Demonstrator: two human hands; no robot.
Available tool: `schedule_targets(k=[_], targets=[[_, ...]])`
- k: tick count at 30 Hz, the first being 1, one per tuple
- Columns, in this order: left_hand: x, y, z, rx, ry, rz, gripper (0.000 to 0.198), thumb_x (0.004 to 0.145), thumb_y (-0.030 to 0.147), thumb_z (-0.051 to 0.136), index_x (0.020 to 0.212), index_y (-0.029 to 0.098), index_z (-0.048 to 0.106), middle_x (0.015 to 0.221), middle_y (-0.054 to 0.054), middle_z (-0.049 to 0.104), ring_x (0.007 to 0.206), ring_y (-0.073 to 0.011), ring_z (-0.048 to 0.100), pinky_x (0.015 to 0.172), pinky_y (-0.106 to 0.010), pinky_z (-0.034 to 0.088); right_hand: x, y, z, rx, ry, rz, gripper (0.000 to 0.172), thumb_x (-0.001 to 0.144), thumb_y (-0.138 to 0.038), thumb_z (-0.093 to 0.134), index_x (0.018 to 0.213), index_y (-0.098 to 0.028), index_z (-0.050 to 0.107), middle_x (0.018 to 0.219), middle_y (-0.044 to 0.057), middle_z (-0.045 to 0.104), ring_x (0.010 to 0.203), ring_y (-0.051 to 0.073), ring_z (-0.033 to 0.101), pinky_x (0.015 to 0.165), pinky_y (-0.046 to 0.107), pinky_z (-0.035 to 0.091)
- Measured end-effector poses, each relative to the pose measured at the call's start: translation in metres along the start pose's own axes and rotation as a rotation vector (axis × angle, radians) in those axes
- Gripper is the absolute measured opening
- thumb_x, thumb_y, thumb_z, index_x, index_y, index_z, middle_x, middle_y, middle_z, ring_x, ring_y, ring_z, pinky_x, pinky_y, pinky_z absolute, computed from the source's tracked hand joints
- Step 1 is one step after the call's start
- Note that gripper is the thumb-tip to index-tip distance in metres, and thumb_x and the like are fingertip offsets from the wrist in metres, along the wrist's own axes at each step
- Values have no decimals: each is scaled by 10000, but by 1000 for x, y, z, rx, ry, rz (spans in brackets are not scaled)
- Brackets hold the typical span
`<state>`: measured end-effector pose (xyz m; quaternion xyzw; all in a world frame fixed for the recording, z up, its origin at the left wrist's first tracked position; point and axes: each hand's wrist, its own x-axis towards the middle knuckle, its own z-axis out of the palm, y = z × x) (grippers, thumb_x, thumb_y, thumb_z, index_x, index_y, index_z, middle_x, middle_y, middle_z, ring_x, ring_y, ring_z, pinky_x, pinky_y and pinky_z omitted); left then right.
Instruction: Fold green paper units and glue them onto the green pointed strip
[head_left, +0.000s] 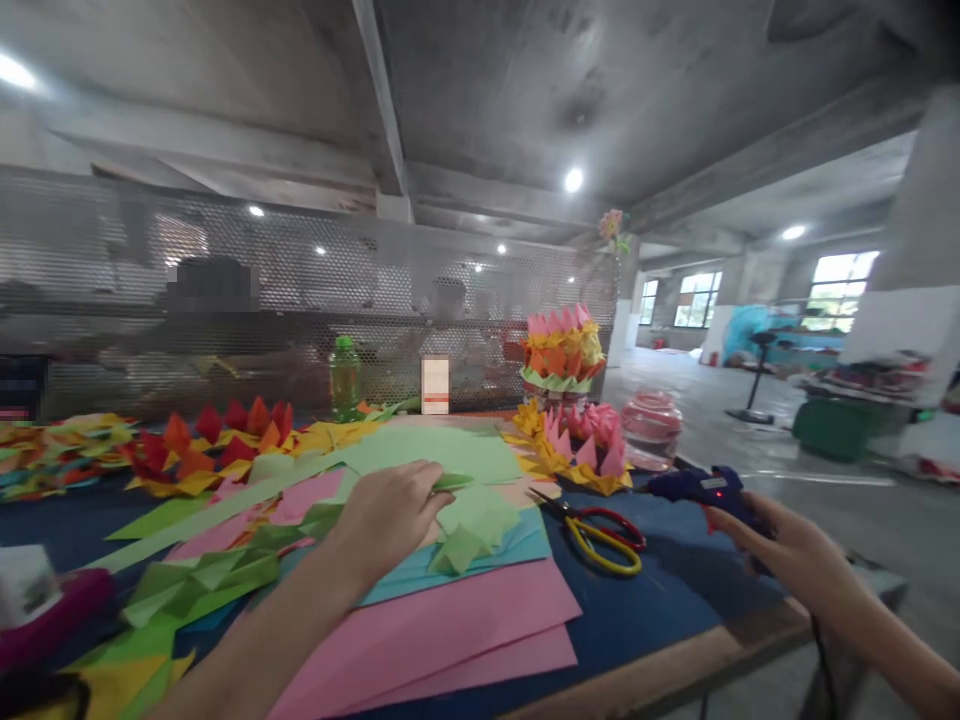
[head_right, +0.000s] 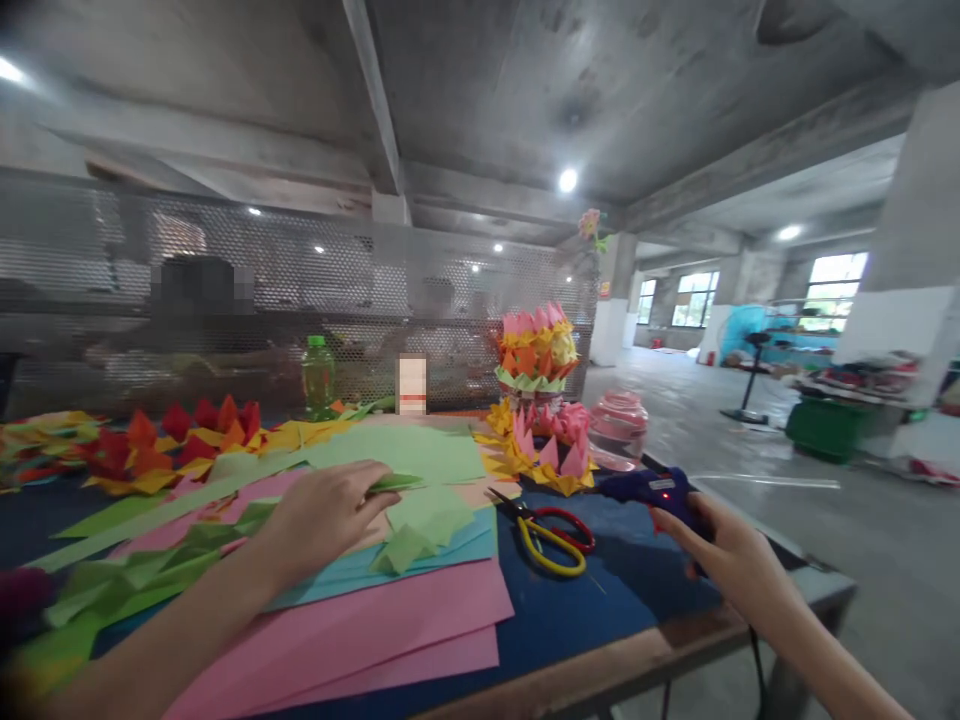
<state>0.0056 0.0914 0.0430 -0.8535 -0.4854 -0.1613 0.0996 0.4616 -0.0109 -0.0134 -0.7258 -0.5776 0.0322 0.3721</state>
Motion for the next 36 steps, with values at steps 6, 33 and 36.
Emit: schedule_targets(k=[6, 33, 36], targets=[[2, -5, 7, 2, -23, 9, 172, 1014, 334, 540, 997, 203, 649, 1003, -71, 743, 946, -314, 726, 680, -342, 441, 3, 5, -22, -347, -72, 141, 508, 969, -654, 542, 835, -194, 712, 724, 16, 688, 702, 195, 658, 663, 316, 534], [-3, -3, -5, 16, -114, 34, 198, 1039, 331, 634, 1090, 147, 685, 1070, -66, 704, 968, -216, 696, 879, -416, 586, 17, -210, 121, -113, -514, -709, 223, 1026, -371, 632, 1045, -156, 688, 1025, 42, 714, 895, 185, 694, 825, 386, 587], [-3, -5, -6, 19, -116, 10, 217, 1039, 348, 633, 1112, 148, 679, 1079, -69, 700, 961, -216, 695, 873, -416, 587, 21, -219, 140, -105, -595, -734, 252, 1015, -403, 645, 1081, -164, 686, 1035, 46, 711, 875, 182, 693, 800, 375, 596]])
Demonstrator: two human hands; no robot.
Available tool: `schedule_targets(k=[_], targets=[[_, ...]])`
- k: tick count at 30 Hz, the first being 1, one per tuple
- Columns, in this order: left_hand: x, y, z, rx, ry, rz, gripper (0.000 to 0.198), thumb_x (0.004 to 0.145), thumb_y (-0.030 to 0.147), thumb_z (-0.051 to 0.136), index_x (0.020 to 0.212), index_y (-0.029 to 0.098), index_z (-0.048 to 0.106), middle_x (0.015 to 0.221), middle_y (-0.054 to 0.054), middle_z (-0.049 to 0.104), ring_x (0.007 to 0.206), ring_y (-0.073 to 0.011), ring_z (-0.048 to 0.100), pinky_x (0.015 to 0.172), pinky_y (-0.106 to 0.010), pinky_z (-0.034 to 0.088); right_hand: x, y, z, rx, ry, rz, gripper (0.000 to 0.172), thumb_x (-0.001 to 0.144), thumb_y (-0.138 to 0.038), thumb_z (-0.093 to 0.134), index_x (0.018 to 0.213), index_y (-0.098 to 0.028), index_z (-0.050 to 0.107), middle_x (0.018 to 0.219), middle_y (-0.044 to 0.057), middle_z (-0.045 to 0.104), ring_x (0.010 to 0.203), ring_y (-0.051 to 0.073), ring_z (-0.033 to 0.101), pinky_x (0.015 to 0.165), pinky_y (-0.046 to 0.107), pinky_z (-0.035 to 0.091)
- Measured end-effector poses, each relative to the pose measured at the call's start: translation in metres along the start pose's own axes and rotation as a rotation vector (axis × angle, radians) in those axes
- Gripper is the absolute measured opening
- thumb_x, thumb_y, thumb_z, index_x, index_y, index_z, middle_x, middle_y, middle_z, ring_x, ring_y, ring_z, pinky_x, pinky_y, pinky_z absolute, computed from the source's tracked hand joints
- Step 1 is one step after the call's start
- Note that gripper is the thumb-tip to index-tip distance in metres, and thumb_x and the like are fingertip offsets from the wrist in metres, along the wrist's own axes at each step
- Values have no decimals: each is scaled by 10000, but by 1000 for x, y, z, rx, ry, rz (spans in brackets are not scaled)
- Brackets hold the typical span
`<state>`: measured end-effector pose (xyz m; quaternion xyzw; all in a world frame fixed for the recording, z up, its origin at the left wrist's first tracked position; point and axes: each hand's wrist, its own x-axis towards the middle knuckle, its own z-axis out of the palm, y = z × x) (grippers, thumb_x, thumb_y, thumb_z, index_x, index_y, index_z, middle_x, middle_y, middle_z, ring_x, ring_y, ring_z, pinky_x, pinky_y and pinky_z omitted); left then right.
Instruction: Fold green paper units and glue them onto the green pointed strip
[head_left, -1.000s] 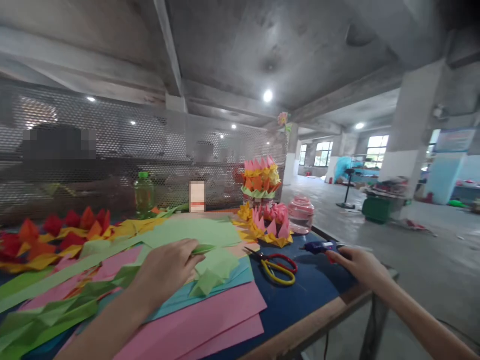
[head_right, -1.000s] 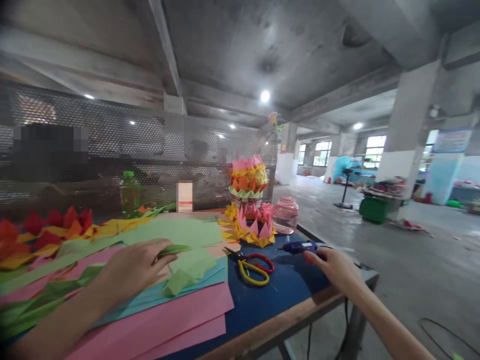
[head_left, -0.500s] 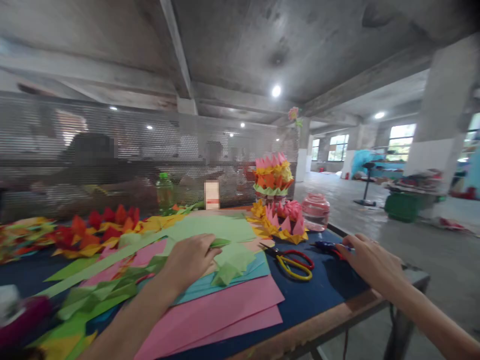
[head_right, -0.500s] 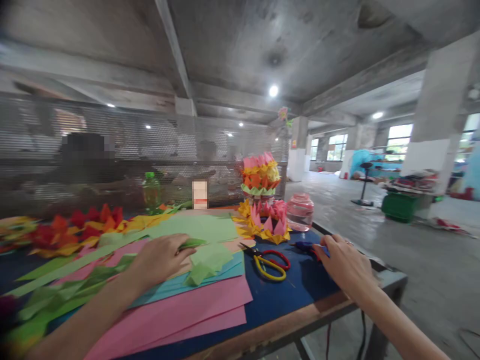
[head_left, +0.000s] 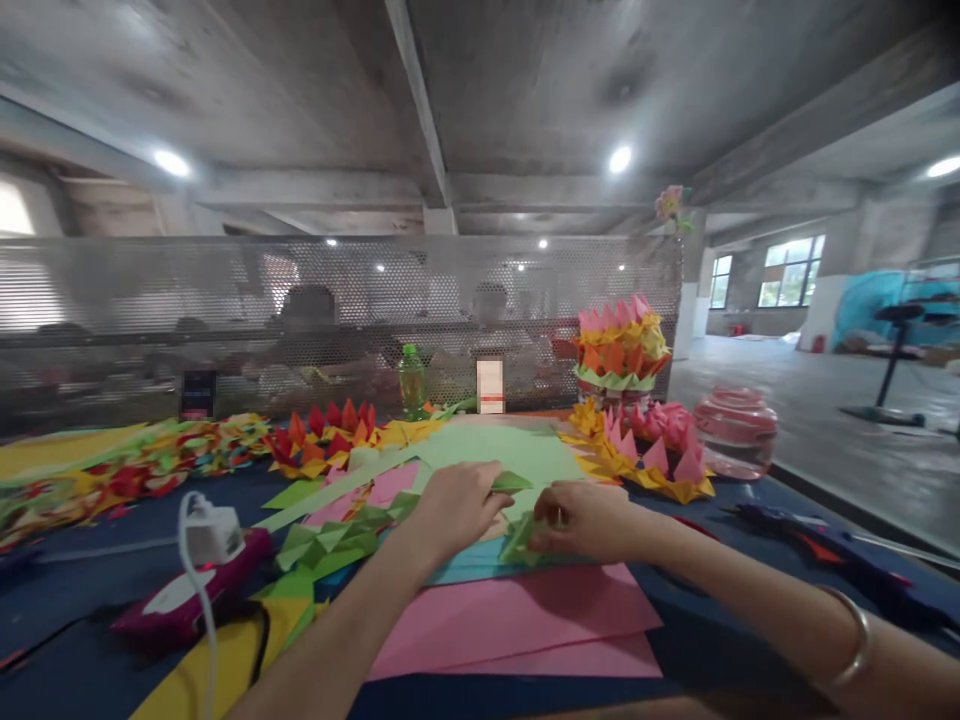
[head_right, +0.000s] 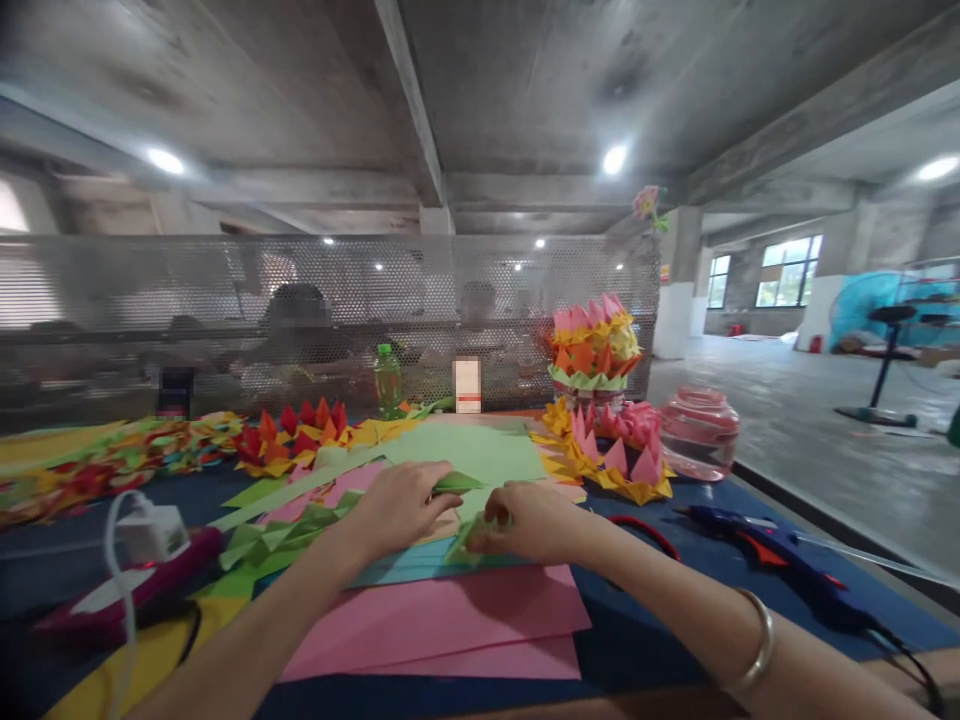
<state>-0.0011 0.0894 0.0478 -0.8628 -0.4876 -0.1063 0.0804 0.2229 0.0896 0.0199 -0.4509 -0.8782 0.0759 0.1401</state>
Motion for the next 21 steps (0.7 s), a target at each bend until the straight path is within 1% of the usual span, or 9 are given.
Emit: schedule_targets(k=[3, 5, 7, 9, 10, 13, 15, 18, 21], targets=[[1, -1, 1, -6, -7, -16, 235, 1036, 357, 636, 1132, 145, 673, 1090, -72, 697, 965, -220, 694, 873, -421, 587, 2, -1, 14, 59, -16, -57, 251, 1001, -404, 664, 1033, -156, 684, 966, 27, 703, 810, 166, 681, 748, 346, 589], [1, 0, 3, -11, -17, -21, 244, 1035, 365, 637, 1135, 146, 672, 1090, -73, 696, 965, -221, 693, 872, -423, 587, -2, -1, 20, 124, 4, -102, 226, 976, -381, 693, 987, -155, 686, 893, 8, 693, 741, 148, 659, 688, 308, 567], [1, 1, 5, -17, -33, -24, 258, 1034, 384, 636, 1130, 147, 673, 1076, -71, 697, 952, -218, 694, 863, -418, 588, -7, 1, 21, 196, 46, -143, 161, 925, -324, 733, 950, -169, 701, 816, -8, 685, 680, 132, 628, 632, 261, 523], [1, 3, 8, -21, -47, -27, 276, 1033, 403, 635, 1127, 146, 672, 1065, -70, 698, 939, -216, 695, 851, -413, 590, -10, 8, 17, 255, 121, -165, 106, 886, -283, 736, 926, -187, 715, 756, -14, 680, 654, 129, 607, 603, 237, 480], [1, 3, 9, -21, -52, -30, 282, 1031, 407, 636, 1129, 145, 672, 1064, -69, 697, 937, -216, 695, 848, -413, 590, -10, 12, 13, 280, 172, -170, 101, 890, -288, 716, 923, -193, 715, 734, -15, 673, 648, 132, 599, 600, 235, 467], [2, 4, 10, -13, -57, -43, 271, 1028, 394, 643, 1134, 147, 671, 1075, -71, 695, 947, -219, 693, 855, -416, 588, -6, 25, 3, 339, 344, -178, 186, 947, -366, 631, 933, -191, 692, 729, -8, 651, 657, 143, 577, 617, 248, 458], [2, 4, 10, -9, -54, -46, 258, 1028, 381, 645, 1132, 146, 671, 1075, -70, 695, 948, -219, 693, 858, -417, 586, -2, 31, 0, 361, 443, -187, 248, 962, -423, 618, 919, -190, 689, 743, 5, 646, 672, 153, 566, 621, 258, 452], [1, 6, 9, -8, -42, -41, 249, 1029, 374, 645, 1120, 144, 673, 1065, -67, 697, 944, -217, 693, 860, -416, 586, 2, 34, 4, 362, 517, -221, 300, 967, -462, 640, 852, -195, 717, 740, 22, 654, 695, 169, 576, 621, 270, 441], [0, 11, 8, -5, -23, -35, 238, 1030, 365, 644, 1107, 142, 675, 1061, -66, 700, 951, -218, 695, 866, -418, 586, 2, 33, 8, 342, 545, -271, 300, 989, -447, 636, 842, -210, 746, 774, 38, 681, 750, 186, 608, 682, 293, 462]])
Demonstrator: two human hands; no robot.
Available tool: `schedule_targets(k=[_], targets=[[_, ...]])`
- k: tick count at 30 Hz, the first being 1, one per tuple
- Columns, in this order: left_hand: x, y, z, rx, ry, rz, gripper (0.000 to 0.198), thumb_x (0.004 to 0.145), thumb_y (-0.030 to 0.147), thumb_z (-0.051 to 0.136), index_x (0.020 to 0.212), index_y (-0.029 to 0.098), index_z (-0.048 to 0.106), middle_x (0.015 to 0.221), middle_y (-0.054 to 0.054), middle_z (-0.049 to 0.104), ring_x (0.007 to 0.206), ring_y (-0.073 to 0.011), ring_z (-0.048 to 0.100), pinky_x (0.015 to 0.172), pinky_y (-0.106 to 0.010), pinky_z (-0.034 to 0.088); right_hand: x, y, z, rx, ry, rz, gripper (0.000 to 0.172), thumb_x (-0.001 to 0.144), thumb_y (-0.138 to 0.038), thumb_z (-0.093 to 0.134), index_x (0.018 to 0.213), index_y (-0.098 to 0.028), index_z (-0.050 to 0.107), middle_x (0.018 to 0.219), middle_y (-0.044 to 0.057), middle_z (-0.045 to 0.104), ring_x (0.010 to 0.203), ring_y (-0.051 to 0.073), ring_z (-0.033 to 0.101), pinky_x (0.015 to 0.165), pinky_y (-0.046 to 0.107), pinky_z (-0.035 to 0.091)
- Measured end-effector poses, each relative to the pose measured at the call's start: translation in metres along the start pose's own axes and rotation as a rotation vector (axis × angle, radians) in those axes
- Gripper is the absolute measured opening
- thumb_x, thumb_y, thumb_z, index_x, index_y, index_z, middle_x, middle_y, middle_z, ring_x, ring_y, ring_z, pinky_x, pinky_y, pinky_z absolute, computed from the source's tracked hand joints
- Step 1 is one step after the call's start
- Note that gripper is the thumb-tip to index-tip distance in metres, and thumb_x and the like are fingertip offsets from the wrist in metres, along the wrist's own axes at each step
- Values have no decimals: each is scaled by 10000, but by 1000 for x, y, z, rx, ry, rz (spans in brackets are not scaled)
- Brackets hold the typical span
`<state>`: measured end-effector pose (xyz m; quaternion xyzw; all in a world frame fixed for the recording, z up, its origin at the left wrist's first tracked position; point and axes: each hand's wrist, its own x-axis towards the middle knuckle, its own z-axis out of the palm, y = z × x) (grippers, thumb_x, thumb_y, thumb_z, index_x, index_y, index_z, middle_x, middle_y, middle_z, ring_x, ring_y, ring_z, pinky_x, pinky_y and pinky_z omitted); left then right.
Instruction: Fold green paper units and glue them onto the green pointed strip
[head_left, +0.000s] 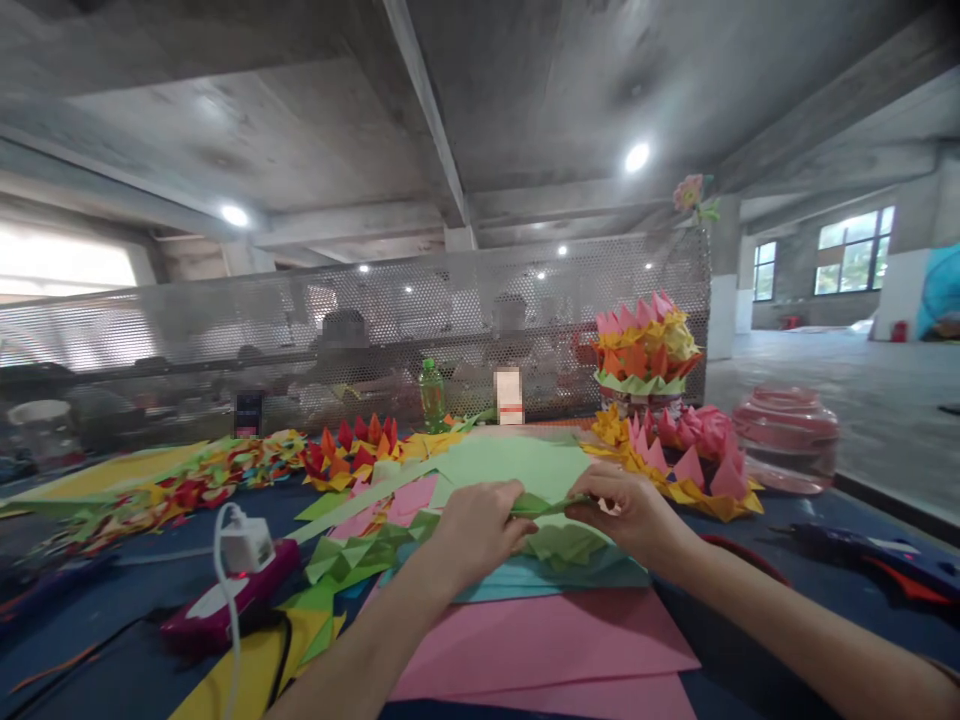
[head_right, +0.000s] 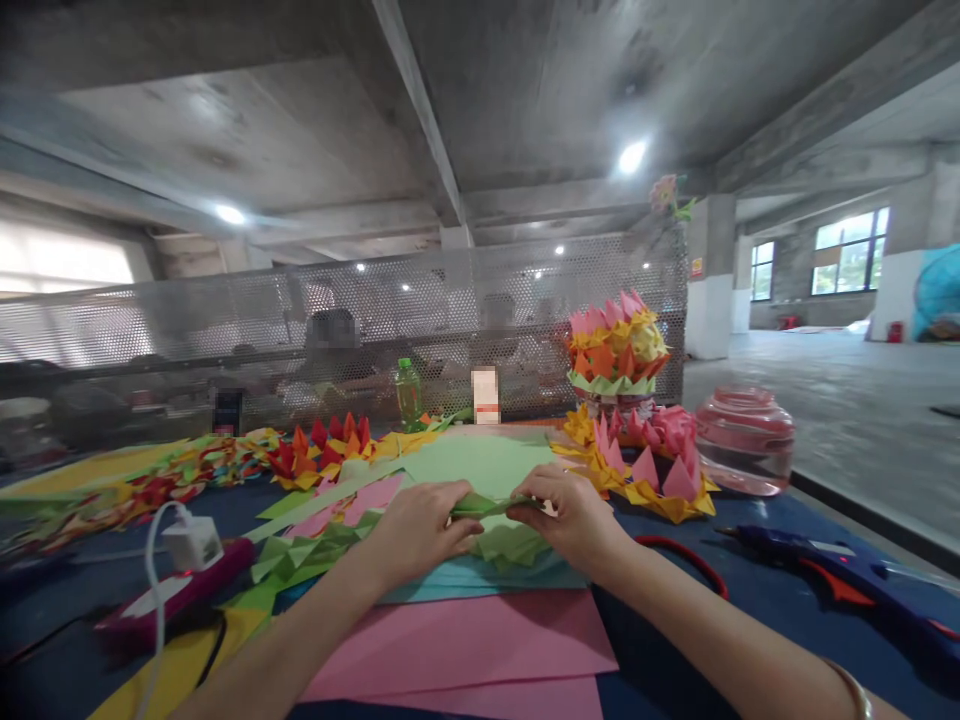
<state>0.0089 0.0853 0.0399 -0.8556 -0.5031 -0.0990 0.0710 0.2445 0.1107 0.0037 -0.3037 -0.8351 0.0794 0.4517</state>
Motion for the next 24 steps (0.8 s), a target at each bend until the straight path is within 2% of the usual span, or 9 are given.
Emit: schedule_targets(k=[4, 16, 24], targets=[[-2, 6, -1, 7, 30, 6, 199, 1034, 325, 641, 1097, 140, 678, 1057, -63, 704, 949, -215, 698, 874, -420, 586, -2, 1, 1, -20, 25, -51, 272, 1037, -383, 566, 919, -215, 745, 872, 62, 703, 846, 209, 629, 769, 327, 489], [-3, 13, 1, 16, 49, 26, 156, 1034, 283, 638, 1083, 140, 680, 1018, -52, 711, 932, -210, 704, 876, -418, 586, -4, 1, 2, -61, 33, -122, 203, 1037, -293, 564, 982, -232, 750, 910, 66, 721, 867, 215, 660, 770, 328, 521], [-2, 15, 3, 11, 69, 43, 127, 1025, 251, 631, 1084, 145, 668, 1012, -58, 723, 957, -235, 704, 881, -420, 564, -6, -3, 0, -110, 94, -96, 124, 1009, -253, 604, 888, -230, 607, 842, 26, 665, 816, 203, 598, 719, 307, 450]])
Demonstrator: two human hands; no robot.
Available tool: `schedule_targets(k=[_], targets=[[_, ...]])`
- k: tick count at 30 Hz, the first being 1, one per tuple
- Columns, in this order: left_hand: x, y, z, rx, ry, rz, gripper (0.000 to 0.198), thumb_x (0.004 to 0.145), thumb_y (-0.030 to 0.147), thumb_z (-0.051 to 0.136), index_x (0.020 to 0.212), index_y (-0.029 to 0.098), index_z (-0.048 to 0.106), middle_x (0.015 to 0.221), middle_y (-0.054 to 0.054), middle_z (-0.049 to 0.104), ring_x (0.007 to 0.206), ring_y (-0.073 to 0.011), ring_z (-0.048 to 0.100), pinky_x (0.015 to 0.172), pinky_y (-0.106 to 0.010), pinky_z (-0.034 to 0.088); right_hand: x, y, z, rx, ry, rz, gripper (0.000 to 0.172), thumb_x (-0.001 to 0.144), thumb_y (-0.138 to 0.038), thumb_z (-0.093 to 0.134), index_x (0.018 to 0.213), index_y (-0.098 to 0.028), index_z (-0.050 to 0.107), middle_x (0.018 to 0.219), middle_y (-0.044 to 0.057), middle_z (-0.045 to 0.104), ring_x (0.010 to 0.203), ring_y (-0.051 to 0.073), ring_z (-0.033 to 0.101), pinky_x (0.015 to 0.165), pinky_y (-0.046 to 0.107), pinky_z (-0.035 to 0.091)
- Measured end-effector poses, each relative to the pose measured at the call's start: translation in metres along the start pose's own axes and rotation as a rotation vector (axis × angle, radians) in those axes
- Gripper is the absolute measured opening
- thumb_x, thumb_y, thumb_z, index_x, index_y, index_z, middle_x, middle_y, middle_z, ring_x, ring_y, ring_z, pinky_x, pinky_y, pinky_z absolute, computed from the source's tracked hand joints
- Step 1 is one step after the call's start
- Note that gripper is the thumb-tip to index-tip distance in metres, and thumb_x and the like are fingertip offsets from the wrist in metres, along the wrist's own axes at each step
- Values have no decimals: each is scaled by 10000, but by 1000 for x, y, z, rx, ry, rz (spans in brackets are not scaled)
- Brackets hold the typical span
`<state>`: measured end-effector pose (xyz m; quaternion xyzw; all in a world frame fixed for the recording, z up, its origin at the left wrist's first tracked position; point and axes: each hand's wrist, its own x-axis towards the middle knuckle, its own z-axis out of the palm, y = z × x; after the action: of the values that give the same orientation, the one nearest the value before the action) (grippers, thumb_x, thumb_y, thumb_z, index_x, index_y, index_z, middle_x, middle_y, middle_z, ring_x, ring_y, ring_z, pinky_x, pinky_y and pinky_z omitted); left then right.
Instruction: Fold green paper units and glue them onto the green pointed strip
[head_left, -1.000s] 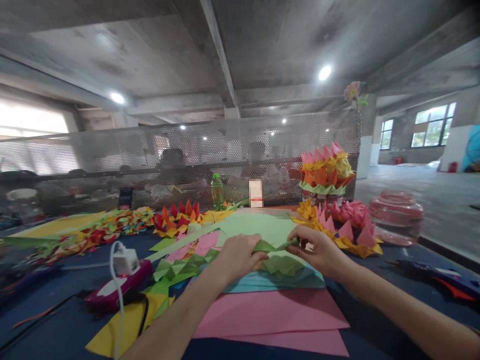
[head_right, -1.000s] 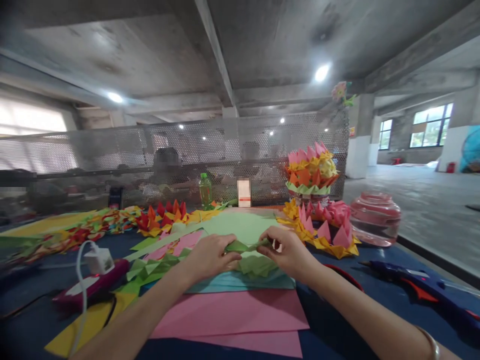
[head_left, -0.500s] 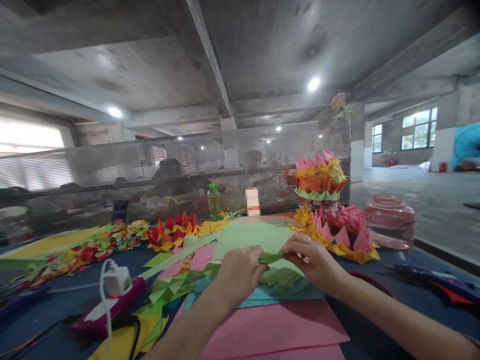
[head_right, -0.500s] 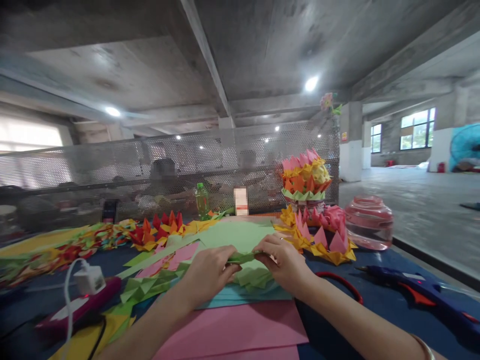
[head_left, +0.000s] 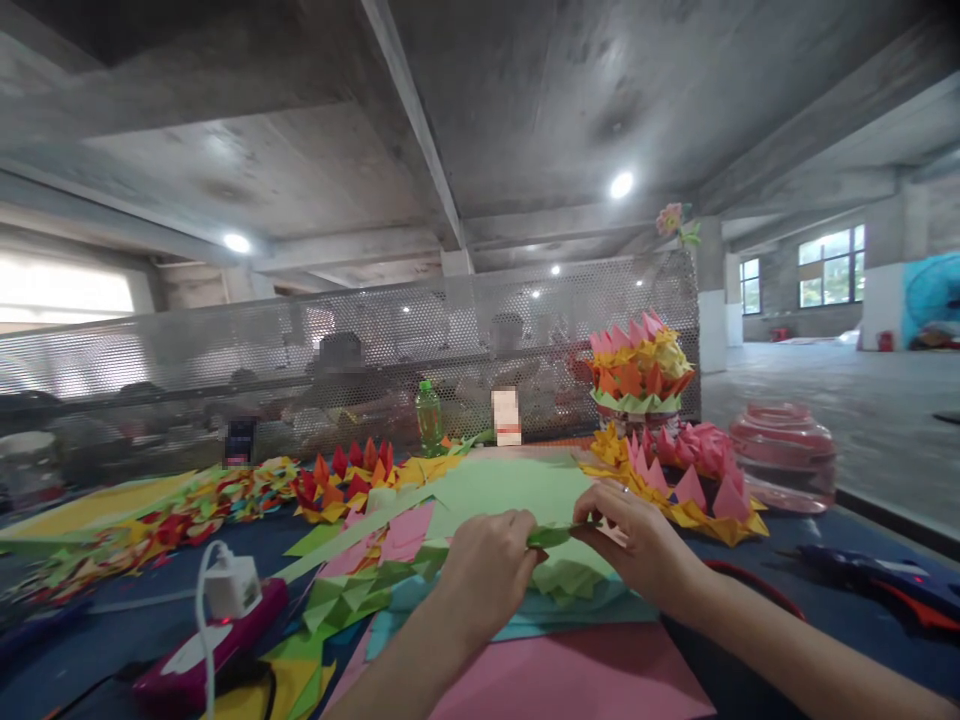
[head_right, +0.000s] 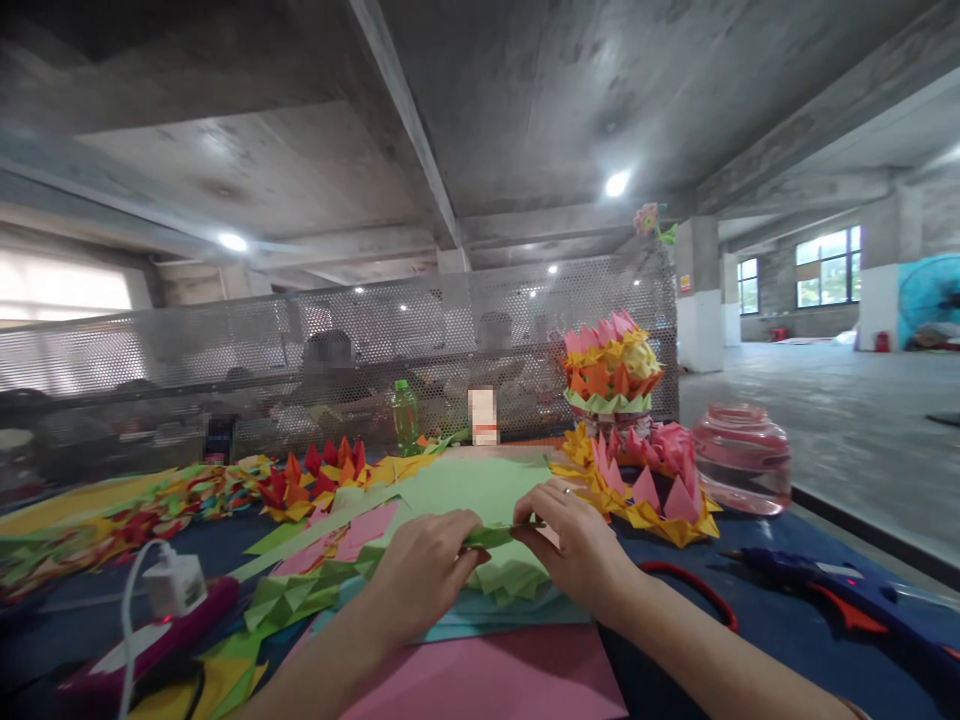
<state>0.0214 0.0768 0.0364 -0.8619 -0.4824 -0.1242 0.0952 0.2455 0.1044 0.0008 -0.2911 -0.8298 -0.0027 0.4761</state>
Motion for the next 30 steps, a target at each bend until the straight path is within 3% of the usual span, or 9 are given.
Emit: schedule_targets(k=[7, 23, 30], targets=[[-2, -2, 2, -44, 40, 3, 79, 1018, 261, 626, 1039, 188, 649, 1019, -62, 748, 959, -275, 714, 791, -348, 511, -1, 1, 0, 1, -17, 20, 106, 977, -195, 623, 880, -231, 600, 836, 12, 652, 814, 196, 579, 728, 298, 424], [-3, -5, 3, -144, 87, 14, 143, 1036, 295, 606, 943, 211, 676, 880, -21, 752, 864, -257, 716, 663, -300, 376, 1, 4, 4, 40, -79, 182, 101, 904, -171, 700, 826, -198, 641, 749, -13, 620, 719, 156, 570, 646, 270, 413], [-2, -6, 2, -220, 70, -2, 154, 1022, 295, 609, 939, 238, 724, 766, 5, 738, 739, -213, 679, 611, -279, 315, -1, 9, 8, 62, -179, 276, 224, 1003, -354, 660, 891, -160, 656, 787, -25, 641, 681, 129, 616, 650, 281, 533]])
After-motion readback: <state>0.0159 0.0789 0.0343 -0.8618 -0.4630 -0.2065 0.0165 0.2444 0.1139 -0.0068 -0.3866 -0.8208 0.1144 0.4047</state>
